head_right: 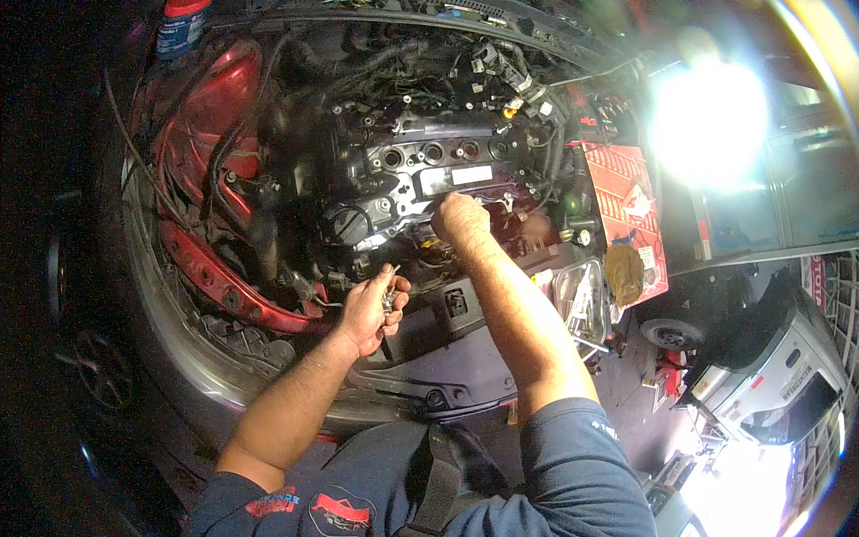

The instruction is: The person works on a car engine with the hood open, repeatedly inserting and tightening bolts into the engine block by hand. The person handles small metal fasteners and reaches into various parts of the engine bay to secure components.

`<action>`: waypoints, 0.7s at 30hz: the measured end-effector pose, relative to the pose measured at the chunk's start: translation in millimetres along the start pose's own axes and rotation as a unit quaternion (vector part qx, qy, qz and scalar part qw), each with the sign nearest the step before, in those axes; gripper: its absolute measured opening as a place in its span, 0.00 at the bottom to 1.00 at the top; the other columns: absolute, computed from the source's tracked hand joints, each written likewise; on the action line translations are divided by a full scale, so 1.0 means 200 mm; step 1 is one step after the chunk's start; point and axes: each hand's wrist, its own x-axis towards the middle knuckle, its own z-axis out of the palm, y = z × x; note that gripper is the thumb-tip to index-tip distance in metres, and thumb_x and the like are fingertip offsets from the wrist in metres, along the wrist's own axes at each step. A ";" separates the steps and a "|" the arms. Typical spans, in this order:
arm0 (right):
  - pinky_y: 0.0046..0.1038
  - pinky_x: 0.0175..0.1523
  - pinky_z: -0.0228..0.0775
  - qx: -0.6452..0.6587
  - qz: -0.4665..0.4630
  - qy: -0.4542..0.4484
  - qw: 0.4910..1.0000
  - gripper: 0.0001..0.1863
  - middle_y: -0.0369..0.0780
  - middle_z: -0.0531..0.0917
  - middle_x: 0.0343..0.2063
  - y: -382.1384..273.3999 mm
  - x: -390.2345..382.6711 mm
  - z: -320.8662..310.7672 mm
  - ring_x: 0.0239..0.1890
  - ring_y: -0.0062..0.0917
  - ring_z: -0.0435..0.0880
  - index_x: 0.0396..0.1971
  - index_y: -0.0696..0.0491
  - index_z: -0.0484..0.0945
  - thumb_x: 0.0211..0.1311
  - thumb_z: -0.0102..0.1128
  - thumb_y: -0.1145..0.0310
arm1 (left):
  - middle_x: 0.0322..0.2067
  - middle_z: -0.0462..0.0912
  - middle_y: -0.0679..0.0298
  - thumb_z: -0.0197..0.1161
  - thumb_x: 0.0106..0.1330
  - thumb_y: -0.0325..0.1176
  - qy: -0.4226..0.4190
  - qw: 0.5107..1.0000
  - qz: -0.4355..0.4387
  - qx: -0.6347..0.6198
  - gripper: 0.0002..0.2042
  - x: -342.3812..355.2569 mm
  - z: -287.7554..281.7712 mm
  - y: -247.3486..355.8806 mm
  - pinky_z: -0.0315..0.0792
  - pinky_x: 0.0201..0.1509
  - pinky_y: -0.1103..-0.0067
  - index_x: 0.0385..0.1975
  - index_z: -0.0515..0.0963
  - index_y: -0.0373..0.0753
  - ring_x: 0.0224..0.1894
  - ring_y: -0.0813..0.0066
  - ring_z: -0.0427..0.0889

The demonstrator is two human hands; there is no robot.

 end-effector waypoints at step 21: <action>0.29 0.44 0.77 0.444 -0.225 0.032 0.867 0.16 0.45 0.83 0.34 -0.02 -0.73 0.12 0.37 0.30 0.84 0.44 0.60 0.79 0.59 0.65 0.67 | 0.18 0.72 0.70 0.50 0.69 0.61 0.021 0.930 0.189 0.316 0.27 0.04 -0.02 -0.05 0.54 0.11 0.83 0.26 0.76 0.40 0.12 0.84 0.65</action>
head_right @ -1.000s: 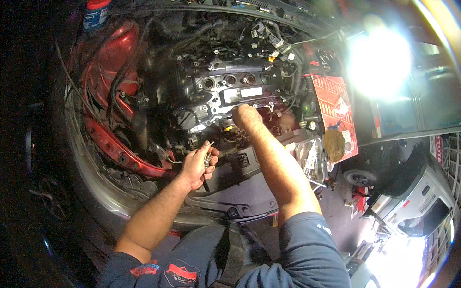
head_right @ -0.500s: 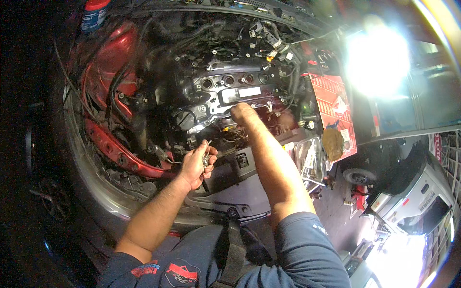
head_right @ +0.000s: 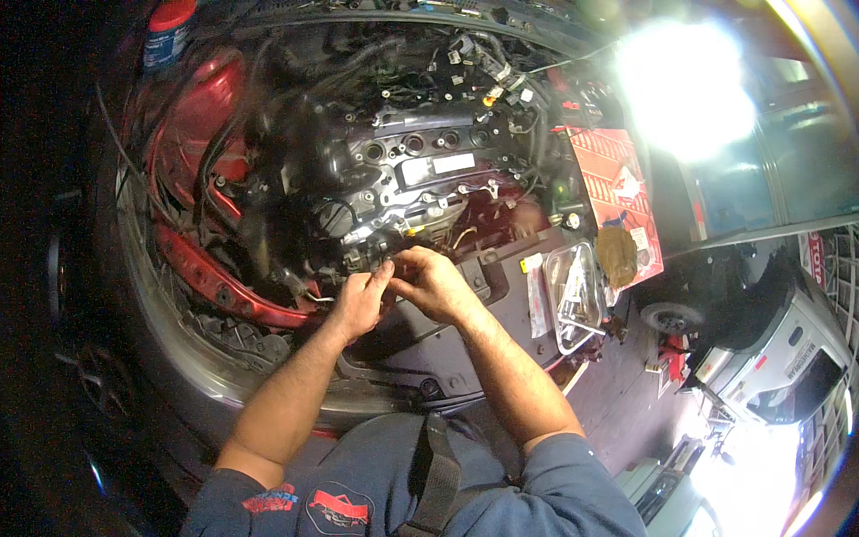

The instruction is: The person works on a car engine with the hood open, repeatedly inserting and tightening bolts into the engine block by hand. The person handles small metal fasteners and reaches into various parts of the engine bay to secure components.

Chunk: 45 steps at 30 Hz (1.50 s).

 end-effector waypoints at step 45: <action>0.41 0.42 0.78 -0.226 0.128 0.192 0.946 0.08 0.53 0.83 0.31 0.04 0.45 0.32 0.38 0.46 0.85 0.35 0.61 0.76 0.61 0.55 0.71 | 0.24 0.72 0.67 0.47 0.64 0.32 0.095 0.869 -0.105 -0.473 0.08 0.02 -0.16 0.10 0.57 0.14 0.84 0.39 0.71 0.39 0.16 0.82 0.65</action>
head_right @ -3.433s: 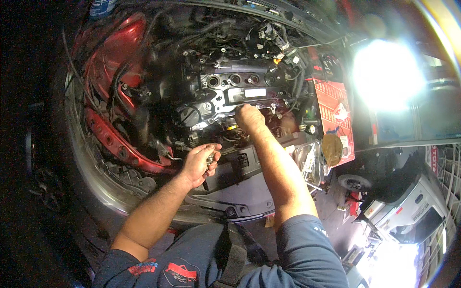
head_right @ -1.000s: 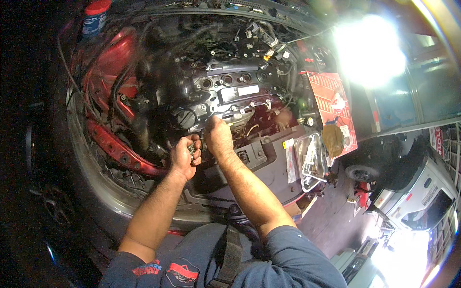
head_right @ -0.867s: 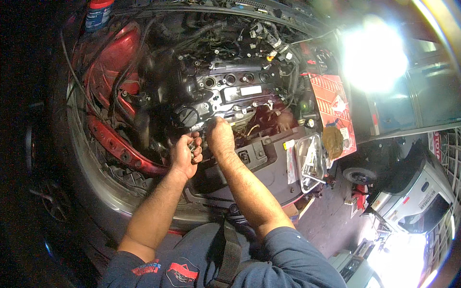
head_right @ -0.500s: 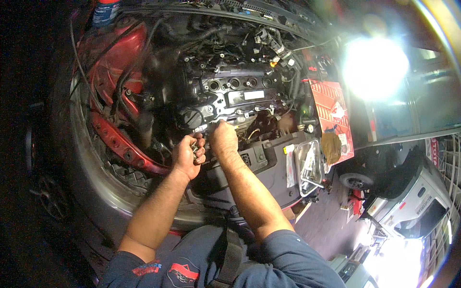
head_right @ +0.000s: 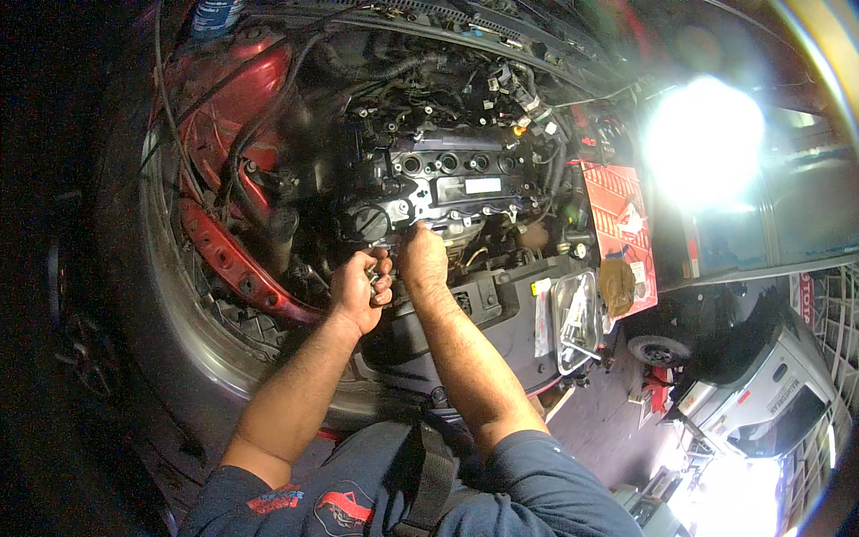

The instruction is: The person works on a car engine with the hood open, repeatedly inserting and tightening bolts into the engine block by hand. The person handles small metal fasteners and reaches into various parts of the engine bay to secure components.

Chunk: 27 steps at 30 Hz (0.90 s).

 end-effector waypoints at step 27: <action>0.38 0.46 0.79 -0.230 -0.057 -0.119 0.964 0.18 0.51 0.84 0.38 -0.06 0.03 -0.07 0.43 0.41 0.86 0.42 0.62 0.73 0.52 0.63 0.70 | 0.22 0.72 0.67 0.47 0.60 0.30 -0.007 1.000 -0.011 -0.009 0.09 -0.01 0.01 0.00 0.56 0.14 0.84 0.37 0.72 0.38 0.16 0.81 0.63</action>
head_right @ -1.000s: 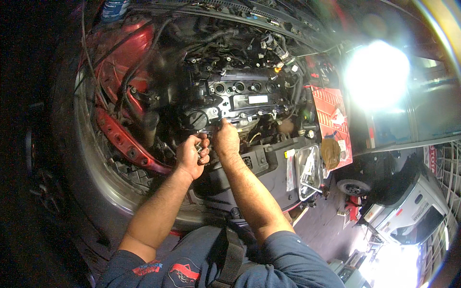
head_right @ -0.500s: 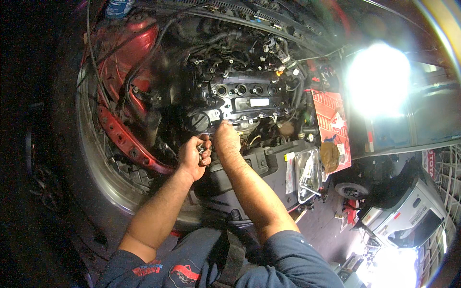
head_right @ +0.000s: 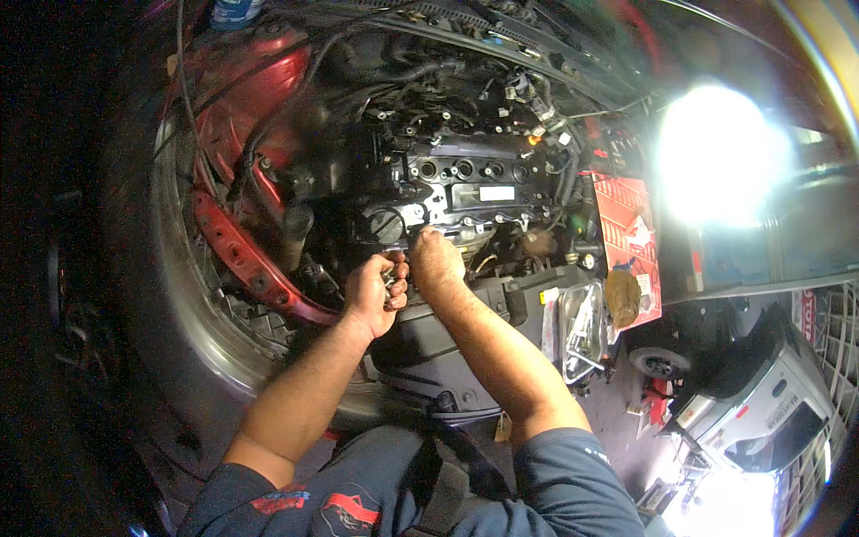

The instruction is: The person works on a car engine with the hood open, repeatedly inserting and tightening bolts into the engine block by hand. The person handles small metal fasteners and reaches into various parts of the engine bay to secure components.

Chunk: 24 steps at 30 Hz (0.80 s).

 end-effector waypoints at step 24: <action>0.36 0.40 0.80 -0.082 -0.019 0.030 0.996 0.11 0.47 0.85 0.31 0.03 0.03 0.04 0.37 0.40 0.87 0.35 0.58 0.75 0.59 0.57 0.65 | 0.27 0.78 0.66 0.49 0.67 0.32 -0.008 1.000 0.005 0.012 0.08 -0.02 0.02 0.00 0.58 0.15 0.85 0.41 0.72 0.40 0.16 0.85 0.65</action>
